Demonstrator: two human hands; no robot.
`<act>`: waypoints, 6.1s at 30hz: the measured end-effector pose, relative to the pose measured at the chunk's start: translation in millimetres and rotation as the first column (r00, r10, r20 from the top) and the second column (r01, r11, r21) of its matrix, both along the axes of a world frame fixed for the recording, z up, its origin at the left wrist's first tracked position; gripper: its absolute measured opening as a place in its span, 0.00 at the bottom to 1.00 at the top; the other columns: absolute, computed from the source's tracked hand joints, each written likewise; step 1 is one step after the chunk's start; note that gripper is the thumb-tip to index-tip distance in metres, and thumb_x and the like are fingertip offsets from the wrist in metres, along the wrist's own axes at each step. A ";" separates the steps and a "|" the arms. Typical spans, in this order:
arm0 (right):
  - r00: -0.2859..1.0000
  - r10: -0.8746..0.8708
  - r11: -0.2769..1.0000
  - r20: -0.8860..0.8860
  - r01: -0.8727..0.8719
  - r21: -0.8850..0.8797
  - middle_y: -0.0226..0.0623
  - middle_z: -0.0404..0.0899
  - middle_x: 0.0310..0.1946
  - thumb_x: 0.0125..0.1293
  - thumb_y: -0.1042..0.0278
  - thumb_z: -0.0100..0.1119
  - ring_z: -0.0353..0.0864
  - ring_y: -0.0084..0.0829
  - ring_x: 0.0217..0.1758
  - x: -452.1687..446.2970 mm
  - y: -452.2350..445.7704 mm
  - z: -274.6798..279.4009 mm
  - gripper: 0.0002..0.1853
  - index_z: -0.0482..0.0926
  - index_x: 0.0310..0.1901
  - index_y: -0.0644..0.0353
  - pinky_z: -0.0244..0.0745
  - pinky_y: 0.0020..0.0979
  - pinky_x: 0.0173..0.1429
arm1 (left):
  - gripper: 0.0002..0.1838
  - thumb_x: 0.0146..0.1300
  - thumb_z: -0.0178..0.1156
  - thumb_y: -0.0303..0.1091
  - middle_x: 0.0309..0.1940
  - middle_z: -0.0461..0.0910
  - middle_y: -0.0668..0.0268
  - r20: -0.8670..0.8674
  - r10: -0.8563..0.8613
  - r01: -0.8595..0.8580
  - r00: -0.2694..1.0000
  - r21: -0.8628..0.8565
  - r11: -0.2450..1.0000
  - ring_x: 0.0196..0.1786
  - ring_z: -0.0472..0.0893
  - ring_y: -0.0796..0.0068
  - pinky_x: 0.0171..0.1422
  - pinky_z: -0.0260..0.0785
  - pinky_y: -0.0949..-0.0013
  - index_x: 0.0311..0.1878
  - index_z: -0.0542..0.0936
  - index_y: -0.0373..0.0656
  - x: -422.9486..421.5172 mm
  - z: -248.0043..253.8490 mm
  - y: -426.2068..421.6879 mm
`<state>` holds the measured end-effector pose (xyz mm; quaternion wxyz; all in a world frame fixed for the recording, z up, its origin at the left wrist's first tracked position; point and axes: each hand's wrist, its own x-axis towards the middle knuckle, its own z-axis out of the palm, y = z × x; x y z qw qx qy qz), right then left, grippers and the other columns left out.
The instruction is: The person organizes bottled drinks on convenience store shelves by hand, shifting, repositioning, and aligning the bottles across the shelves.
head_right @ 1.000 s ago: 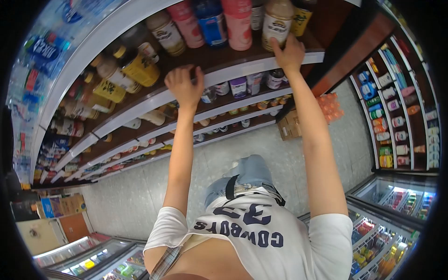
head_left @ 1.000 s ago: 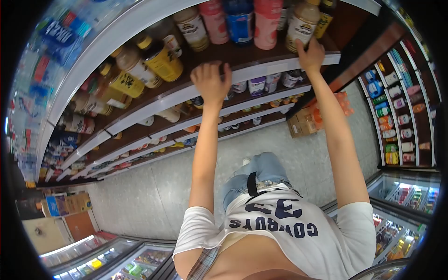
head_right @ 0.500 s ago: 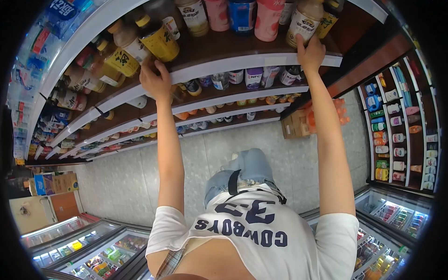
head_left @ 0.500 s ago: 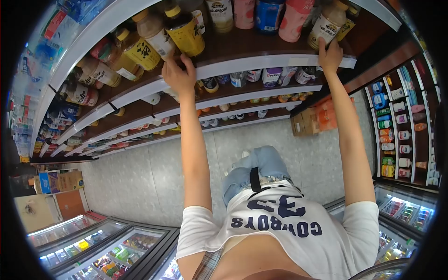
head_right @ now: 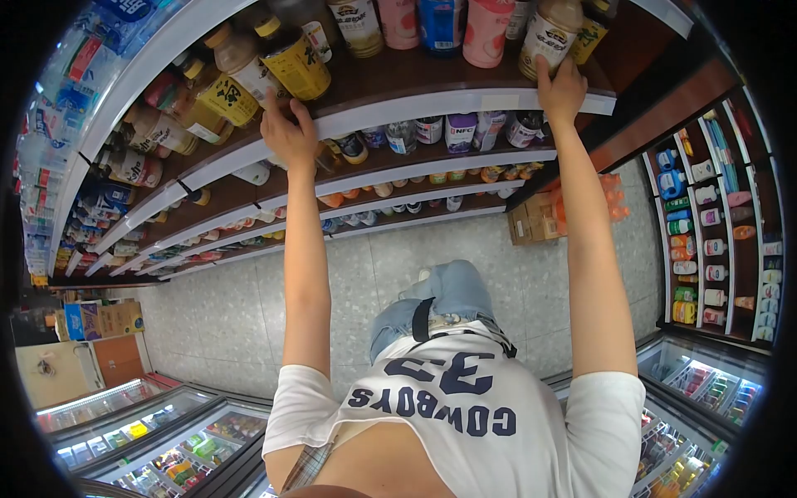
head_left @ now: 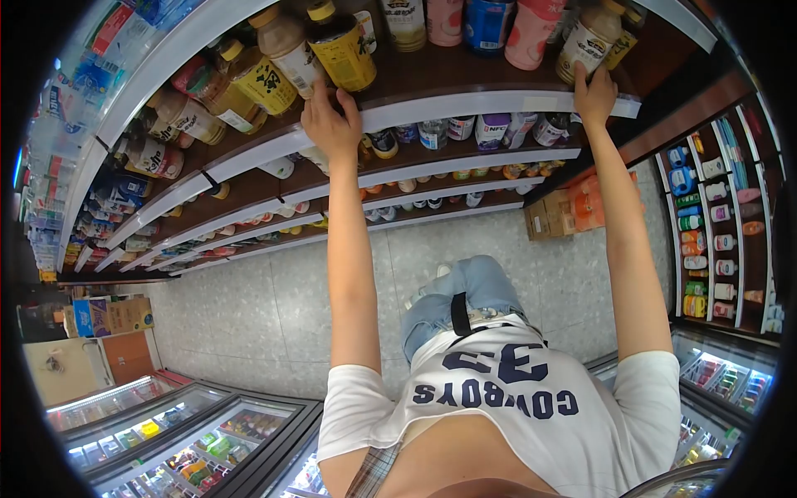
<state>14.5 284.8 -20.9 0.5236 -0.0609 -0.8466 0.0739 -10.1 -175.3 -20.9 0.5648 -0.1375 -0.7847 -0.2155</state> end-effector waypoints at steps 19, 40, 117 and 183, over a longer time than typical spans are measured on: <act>1.000 0.024 1.000 0.002 -0.024 -0.003 0.49 0.80 0.31 0.67 0.42 0.56 0.79 0.53 0.35 0.9 0.2 2.1 0.26 0.75 0.37 0.64 0.68 0.47 0.42 | 0.19 0.64 0.60 0.38 0.37 0.78 0.58 -0.015 0.022 -0.022 1.000 0.008 1.000 0.37 0.79 0.56 0.37 0.66 0.57 0.59 0.80 0.49 -2.3 -0.2 3.0; 1.000 0.022 1.000 -0.008 -0.022 0.008 0.50 0.79 0.31 0.67 0.42 0.55 0.78 0.53 0.35 1.1 0.1 1.5 0.26 0.74 0.36 0.64 0.67 0.47 0.41 | 0.21 0.64 0.61 0.42 0.43 0.78 0.58 0.026 0.015 -0.014 1.000 -0.029 0.999 0.40 0.78 0.56 0.40 0.67 0.58 0.61 0.79 0.52 0.3 -2.9 -0.8; 0.999 0.041 0.999 -0.035 -0.041 0.010 0.47 0.79 0.30 0.66 0.42 0.57 0.78 0.52 0.34 0.6 0.1 0.9 0.25 0.74 0.35 0.63 0.66 0.47 0.40 | 0.21 0.64 0.62 0.42 0.55 0.75 0.51 -0.055 0.004 -0.003 0.999 0.008 1.000 0.41 0.78 0.56 0.43 0.68 0.58 0.61 0.79 0.55 -2.4 -5.1 0.8; 0.767 0.540 0.832 0.347 -0.421 -0.362 0.53 0.83 0.41 0.44 0.29 0.71 0.85 0.52 0.45 -38.1 -267.4 98.2 0.47 0.72 0.54 0.64 0.80 0.45 0.48 | 0.26 0.62 0.60 0.40 0.38 0.78 0.60 0.061 0.061 -0.058 0.996 -0.038 0.998 0.39 0.77 0.58 0.41 0.66 0.58 0.65 0.77 0.56 10.1 3.8 1.4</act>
